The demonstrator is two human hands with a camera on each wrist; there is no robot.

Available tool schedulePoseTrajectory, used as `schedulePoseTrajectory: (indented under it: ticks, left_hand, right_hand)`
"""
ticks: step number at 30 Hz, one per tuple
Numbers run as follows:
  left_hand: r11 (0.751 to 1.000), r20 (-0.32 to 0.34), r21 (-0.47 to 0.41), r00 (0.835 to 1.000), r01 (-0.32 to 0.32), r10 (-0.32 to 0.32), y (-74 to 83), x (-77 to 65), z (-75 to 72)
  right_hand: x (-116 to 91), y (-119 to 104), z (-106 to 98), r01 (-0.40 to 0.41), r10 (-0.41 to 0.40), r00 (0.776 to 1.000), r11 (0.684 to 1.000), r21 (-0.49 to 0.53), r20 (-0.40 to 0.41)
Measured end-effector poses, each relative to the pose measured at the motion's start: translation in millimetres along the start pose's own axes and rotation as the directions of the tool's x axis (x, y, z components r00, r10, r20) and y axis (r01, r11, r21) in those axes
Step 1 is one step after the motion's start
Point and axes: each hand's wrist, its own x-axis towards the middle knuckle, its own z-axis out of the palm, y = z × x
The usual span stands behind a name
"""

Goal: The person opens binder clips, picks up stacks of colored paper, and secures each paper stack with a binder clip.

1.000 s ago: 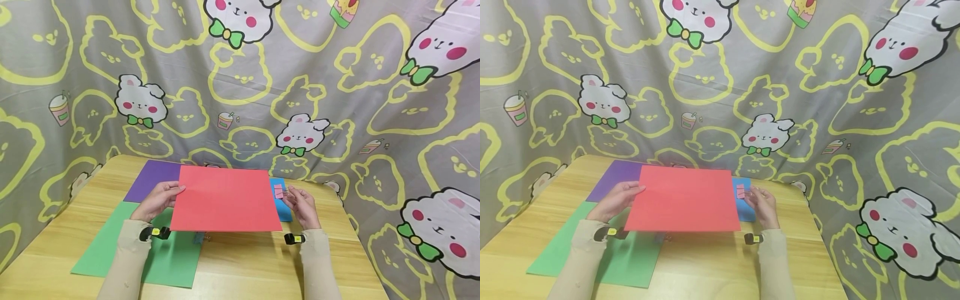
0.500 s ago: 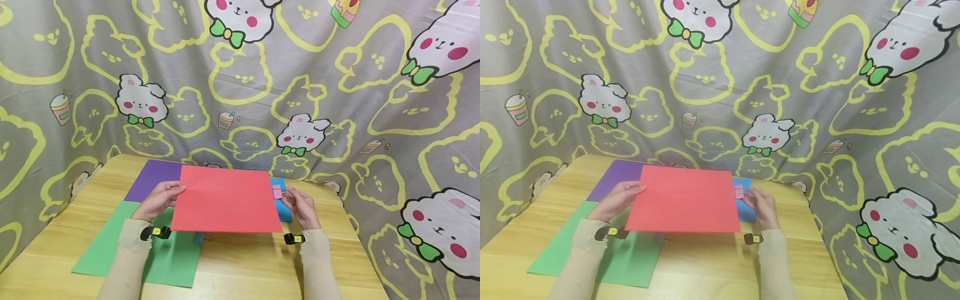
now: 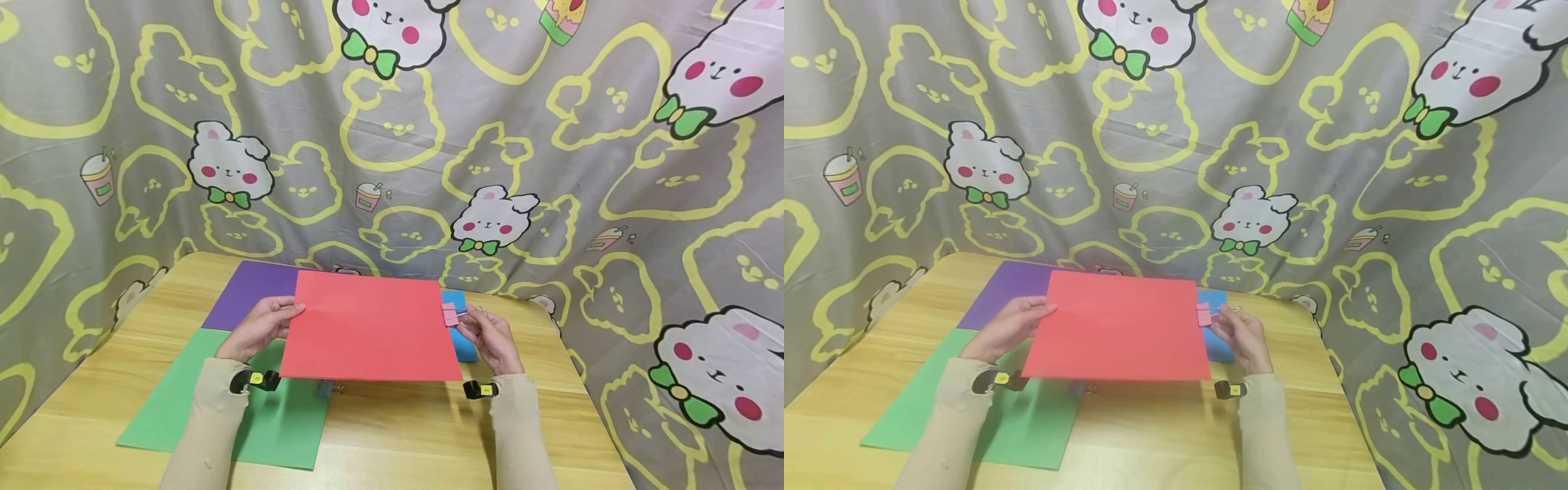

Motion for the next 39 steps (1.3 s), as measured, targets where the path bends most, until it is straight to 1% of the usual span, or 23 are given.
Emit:
schedulePoseTrajectory:
  ticks: [4,9,18,24,32,39]
  left_hand:
    - [1.0,0.012,0.0,1.0,-0.003,0.003,-1.5,0.9,-0.6]
    - [1.0,0.007,-0.003,1.0,-0.01,0.01,-2.6,1.6,-1.2]
    - [1.0,-0.002,-0.014,1.0,-0.005,0.005,-2.0,1.7,-1.9]
    - [1.0,-0.005,-0.026,1.0,-0.008,0.007,-1.9,1.0,-2.1]
    - [0.999,-0.006,-0.039,1.0,-0.004,0.004,-2.1,1.9,-2.5]
    - [0.999,0.006,-0.036,1.0,-0.005,0.005,-2.2,2.7,-3.1]
  right_hand:
    - [0,1,2,-0.004,0.004,1.0,1.0,0.008,0.018]
    - [0,2,6,-0.01,0.01,1.0,1.0,0.004,0.023]
    - [-2,3,12,-0.029,0.029,1.0,0.999,-0.017,0.002]
    - [-2,5,13,-0.025,0.025,0.999,0.999,-0.031,0.02]
    - [-2,5,14,-0.023,0.024,1.0,0.999,-0.026,0.02]
    - [-2,4,13,-0.027,0.028,0.999,0.999,-0.033,0.033]
